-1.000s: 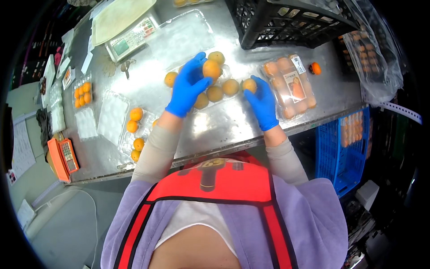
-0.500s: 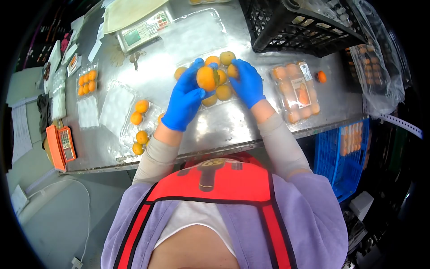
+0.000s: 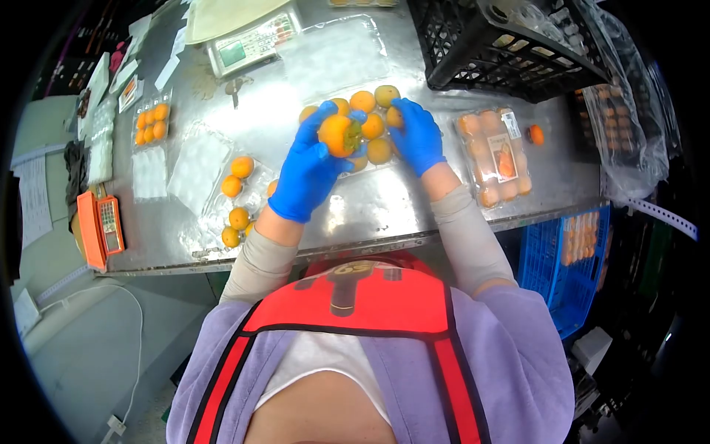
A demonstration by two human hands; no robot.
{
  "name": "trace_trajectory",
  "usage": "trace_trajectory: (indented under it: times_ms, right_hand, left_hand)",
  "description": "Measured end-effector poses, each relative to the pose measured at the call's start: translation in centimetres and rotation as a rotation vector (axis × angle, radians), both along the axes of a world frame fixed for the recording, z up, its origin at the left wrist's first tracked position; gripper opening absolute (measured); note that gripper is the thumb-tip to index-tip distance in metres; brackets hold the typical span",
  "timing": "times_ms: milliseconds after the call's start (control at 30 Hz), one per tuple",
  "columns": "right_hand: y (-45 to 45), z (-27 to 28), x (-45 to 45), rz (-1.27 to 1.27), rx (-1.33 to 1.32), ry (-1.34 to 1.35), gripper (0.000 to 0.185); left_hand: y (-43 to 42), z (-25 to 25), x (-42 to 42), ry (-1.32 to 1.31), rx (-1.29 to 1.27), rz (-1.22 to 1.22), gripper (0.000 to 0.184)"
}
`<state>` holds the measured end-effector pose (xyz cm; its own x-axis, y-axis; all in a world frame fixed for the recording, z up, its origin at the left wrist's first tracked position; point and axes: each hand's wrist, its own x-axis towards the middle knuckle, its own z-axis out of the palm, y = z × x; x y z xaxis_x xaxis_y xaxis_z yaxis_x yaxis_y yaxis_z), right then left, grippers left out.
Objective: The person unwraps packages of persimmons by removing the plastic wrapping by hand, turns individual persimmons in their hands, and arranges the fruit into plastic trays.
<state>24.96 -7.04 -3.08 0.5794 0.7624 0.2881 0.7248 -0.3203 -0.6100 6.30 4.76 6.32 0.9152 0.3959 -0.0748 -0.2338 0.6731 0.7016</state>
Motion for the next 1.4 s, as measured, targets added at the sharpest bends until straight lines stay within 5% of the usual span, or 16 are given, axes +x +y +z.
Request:
trace_trajectory:
  times_ms: [167, 233, 367, 600, 1133, 1400]
  right_hand:
    - [-0.4, 2.0, 0.2, 0.036, 0.039, 0.026, 0.05]
    - [-0.4, 5.9, -1.3, 0.079, 0.166, 0.462, 0.052]
    - [0.2, 11.0, -4.7, 0.331, 0.402, 0.894, 0.055]
    - [1.8, 12.6, -7.4, 0.35, 0.257, 0.23, 0.06]
    - [2.2, 11.5, -7.8, 0.339, 0.345, 0.362, 0.053]
    - [2.9, 11.9, -8.2, 0.366, 0.343, 0.312, 0.052]
  left_hand:
    - [0.1, 0.6, -0.3, -0.048, -0.135, -0.037, 0.059]
    - [0.3, 0.3, -0.5, -0.059, -0.143, -0.068, 0.056]
    - [0.1, 0.4, -0.5, -0.066, -0.158, -0.017, 0.05]
    - [0.2, -0.4, -0.6, 0.008, -0.059, 0.064, 0.04]
    - [1.4, 0.1, -1.9, 0.083, 0.127, -0.015, 0.063]
    - [1.0, 0.5, -2.1, 0.062, 0.109, 0.047, 0.054]
